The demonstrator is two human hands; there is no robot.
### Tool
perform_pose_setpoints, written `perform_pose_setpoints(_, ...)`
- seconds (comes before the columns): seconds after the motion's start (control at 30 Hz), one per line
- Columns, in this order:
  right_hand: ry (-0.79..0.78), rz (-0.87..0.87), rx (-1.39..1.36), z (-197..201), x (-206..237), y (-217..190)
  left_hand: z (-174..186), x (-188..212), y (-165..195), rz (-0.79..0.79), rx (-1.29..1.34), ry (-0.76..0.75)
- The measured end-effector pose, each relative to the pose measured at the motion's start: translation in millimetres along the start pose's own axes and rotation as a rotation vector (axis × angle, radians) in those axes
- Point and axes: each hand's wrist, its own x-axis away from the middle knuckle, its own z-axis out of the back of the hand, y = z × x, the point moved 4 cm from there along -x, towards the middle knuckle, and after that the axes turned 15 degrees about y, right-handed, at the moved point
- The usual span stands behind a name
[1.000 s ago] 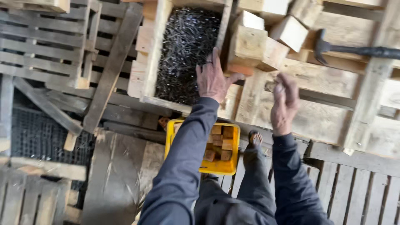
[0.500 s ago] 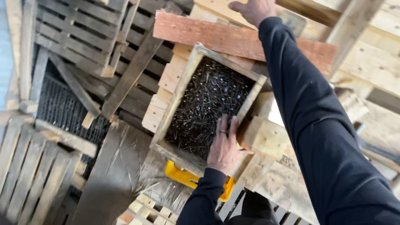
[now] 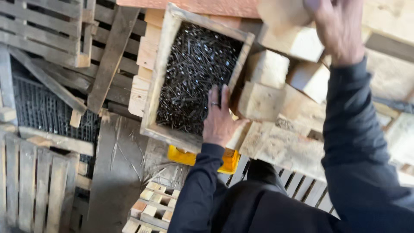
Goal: The person uses a hammer to drive nails into wooden pallets, securing small wooden blocks in place. They repeatedly pick up nails from a container, position them, and hammer them into the pallet structure while standing on stacked pallets.
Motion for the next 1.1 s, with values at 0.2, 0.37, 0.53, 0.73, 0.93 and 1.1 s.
perform_pose_setpoints(0.2,0.321,-0.358,-0.334,97,161,-94,1,13,4,0.069,0.104,-0.047)
perform_pose_setpoints(0.37,0.545,-0.655,-0.336,177,386,-190,-5,38,-5,-0.133,0.231,0.117)
perform_pose_setpoints(0.53,0.365,-1.212,-0.138,144,636,-316,-8,43,-22,-0.215,0.428,0.287)
perform_pose_setpoints(0.73,0.399,-1.524,-0.276,96,842,-401,1,141,-39,-0.686,0.518,0.441)
perform_pose_setpoints(0.93,0.914,-1.971,-0.280,131,972,-419,-107,396,-117,-0.432,0.810,-0.200)
perform_pose_setpoints(1.1,0.562,-2.045,-0.074,148,1018,-426,-184,550,-151,-0.048,0.581,-0.881)
